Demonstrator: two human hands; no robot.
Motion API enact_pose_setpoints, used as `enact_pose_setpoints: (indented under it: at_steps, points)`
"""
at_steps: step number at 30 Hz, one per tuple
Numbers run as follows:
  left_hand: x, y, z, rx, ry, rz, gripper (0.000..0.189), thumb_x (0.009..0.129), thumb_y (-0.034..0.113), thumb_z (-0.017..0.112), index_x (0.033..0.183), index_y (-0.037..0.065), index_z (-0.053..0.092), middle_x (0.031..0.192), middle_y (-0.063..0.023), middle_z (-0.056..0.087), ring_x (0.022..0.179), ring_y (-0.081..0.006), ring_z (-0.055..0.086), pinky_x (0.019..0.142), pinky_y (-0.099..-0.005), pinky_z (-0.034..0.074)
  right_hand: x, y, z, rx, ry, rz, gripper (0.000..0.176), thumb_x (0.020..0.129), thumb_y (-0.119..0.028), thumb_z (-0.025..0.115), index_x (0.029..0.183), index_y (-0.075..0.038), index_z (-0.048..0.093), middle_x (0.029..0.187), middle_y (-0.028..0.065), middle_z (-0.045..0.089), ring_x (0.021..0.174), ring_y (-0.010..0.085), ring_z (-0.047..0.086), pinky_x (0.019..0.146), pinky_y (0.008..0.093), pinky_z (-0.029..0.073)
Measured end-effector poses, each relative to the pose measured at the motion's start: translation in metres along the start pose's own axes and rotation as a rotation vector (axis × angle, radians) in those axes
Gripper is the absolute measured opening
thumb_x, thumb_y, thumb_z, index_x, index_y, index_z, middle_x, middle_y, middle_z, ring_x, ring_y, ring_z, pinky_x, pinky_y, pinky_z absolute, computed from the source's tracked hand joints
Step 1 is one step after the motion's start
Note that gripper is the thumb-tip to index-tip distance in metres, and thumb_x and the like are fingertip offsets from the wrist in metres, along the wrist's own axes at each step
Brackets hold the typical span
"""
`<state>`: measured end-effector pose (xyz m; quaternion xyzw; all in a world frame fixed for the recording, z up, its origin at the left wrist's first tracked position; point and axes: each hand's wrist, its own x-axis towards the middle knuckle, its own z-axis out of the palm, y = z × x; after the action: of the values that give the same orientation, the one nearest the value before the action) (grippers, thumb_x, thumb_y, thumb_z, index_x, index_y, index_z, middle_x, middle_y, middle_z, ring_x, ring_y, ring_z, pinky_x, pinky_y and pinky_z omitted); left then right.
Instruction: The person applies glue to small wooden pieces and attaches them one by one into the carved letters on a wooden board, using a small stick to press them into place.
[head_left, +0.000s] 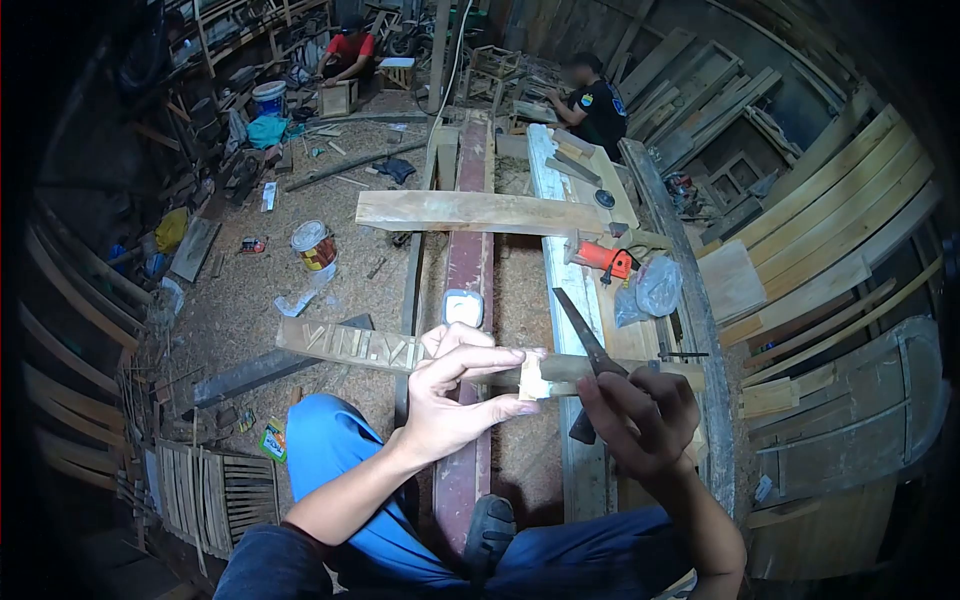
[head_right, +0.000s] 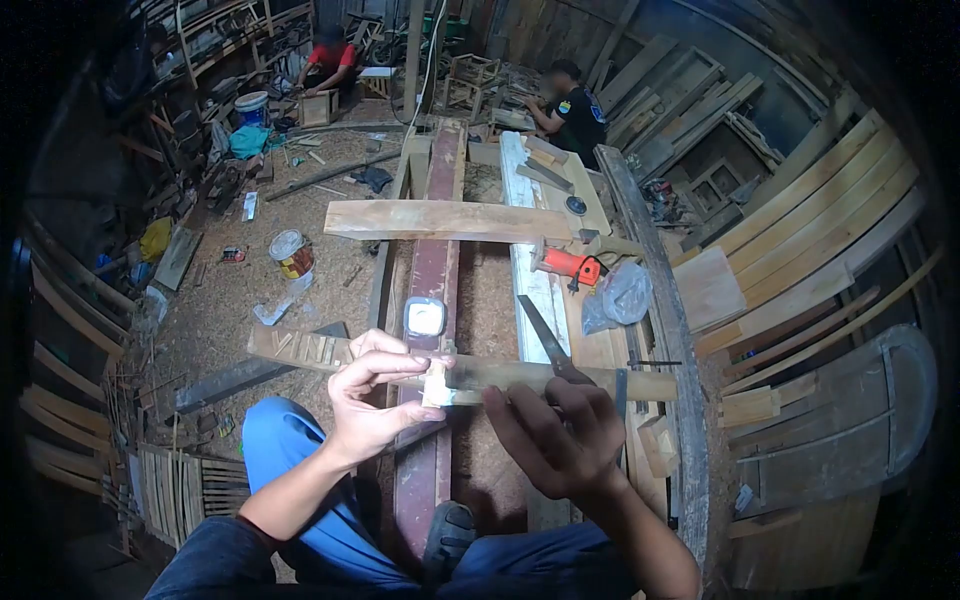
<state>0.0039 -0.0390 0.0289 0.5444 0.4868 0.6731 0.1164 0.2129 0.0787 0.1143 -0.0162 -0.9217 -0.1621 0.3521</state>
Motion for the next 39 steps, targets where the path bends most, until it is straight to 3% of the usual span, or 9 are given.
enact_pose_setpoints:
  at_steps: [2,4,10,13,19,22,27,32,39]
  points:
    - [0.001,0.003,0.0,0.005,0.0,0.028,0.052,0.067,0.015,0.095,0.111,0.002,0.072,0.106,-0.0074,0.075,0.097,-0.0146,0.057,0.092,-0.033,0.041,-0.001,0.001,0.0,0.001,0.005,-0.005,0.044,0.068,-0.006,0.08,0.112,-0.012,0.075,0.106,0.0003,0.064,0.087,0.0188,0.058,0.068,0.0319,0.047]
    - [0.002,0.003,0.001,0.013,-0.005,0.061,0.052,0.067,0.015,0.095,0.112,0.002,0.072,0.107,-0.0072,0.075,0.097,-0.0145,0.057,0.091,-0.0324,0.041,-0.003,0.004,0.003,-0.015,0.006,-0.003,0.029,0.078,-0.014,0.076,0.107,-0.015,0.078,0.103,0.0003,0.064,0.088,0.0198,0.058,0.072,0.0337,0.051]
    - [0.001,0.005,0.002,0.07,0.015,0.101,0.055,0.066,0.019,0.095,0.112,0.005,0.069,0.107,-0.0046,0.078,0.096,-0.0145,0.056,0.093,-0.0325,0.038,0.0,0.004,-0.001,-0.08,0.038,-0.014,0.026,0.078,-0.015,0.077,0.104,-0.016,0.077,0.1,-0.0017,0.064,0.089,0.0186,0.058,0.073,0.0321,0.047]
    - [0.002,0.007,-0.001,0.125,0.053,0.134,0.052,0.067,0.021,0.094,0.109,0.006,0.067,0.106,-0.0045,0.078,0.097,-0.0142,0.055,0.094,-0.0332,0.037,0.0,-0.004,-0.008,-0.074,0.006,-0.017,0.038,0.071,-0.013,0.081,0.109,-0.016,0.076,0.108,-0.0018,0.062,0.09,0.0184,0.056,0.072,0.0339,0.044]
    - [0.004,0.008,-0.002,0.187,0.0,0.225,0.051,0.068,0.021,0.093,0.106,0.006,0.064,0.104,-0.0025,0.078,0.095,-0.0133,0.053,0.093,-0.0325,0.035,0.001,-0.006,-0.005,-0.096,0.026,-0.017,0.038,0.071,-0.015,0.081,0.109,-0.017,0.076,0.109,-0.0019,0.062,0.091,0.0189,0.056,0.073,0.0346,0.044]
    - [0.001,0.008,-0.001,0.227,0.005,0.239,0.057,0.067,0.021,0.094,0.111,0.006,0.061,0.105,-0.0023,0.078,0.094,-0.0135,0.053,0.094,-0.032,0.034,0.004,-0.002,-0.005,-0.125,0.044,-0.032,0.025,0.078,-0.016,0.078,0.103,-0.016,0.078,0.099,-0.0017,0.064,0.089,0.0183,0.059,0.075,0.0327,0.049]
    - [0.002,0.007,-0.003,0.296,0.009,0.279,0.071,0.066,0.022,0.095,0.121,0.005,0.052,0.109,-0.0008,0.078,0.097,-0.0145,0.054,0.097,-0.0349,0.032,0.003,-0.001,-0.006,-0.129,0.029,-0.023,0.026,0.079,-0.016,0.077,0.104,-0.016,0.078,0.1,-0.0013,0.064,0.089,0.0188,0.059,0.073,0.0325,0.047]
    - [0.005,0.007,-0.011,0.371,-0.02,0.261,0.073,0.067,0.025,0.095,0.122,0.005,0.051,0.111,-0.0011,0.078,0.099,-0.0147,0.053,0.099,-0.0361,0.029,0.003,-0.003,-0.008,-0.095,0.011,-0.02,0.027,0.078,-0.018,0.078,0.105,-0.017,0.078,0.1,-0.002,0.063,0.091,0.0178,0.058,0.074,0.0327,0.045]
    - [0.007,0.008,-0.01,0.331,-0.053,0.253,0.072,0.07,0.026,0.093,0.125,0.005,0.051,0.111,-0.0018,0.078,0.099,-0.0139,0.052,0.098,-0.036,0.029,0.003,-0.005,-0.004,0.021,-0.062,0.14,0.033,0.078,-0.015,0.073,0.112,-0.015,0.075,0.101,-0.0027,0.063,0.095,0.0158,0.058,0.082,0.0343,0.042]
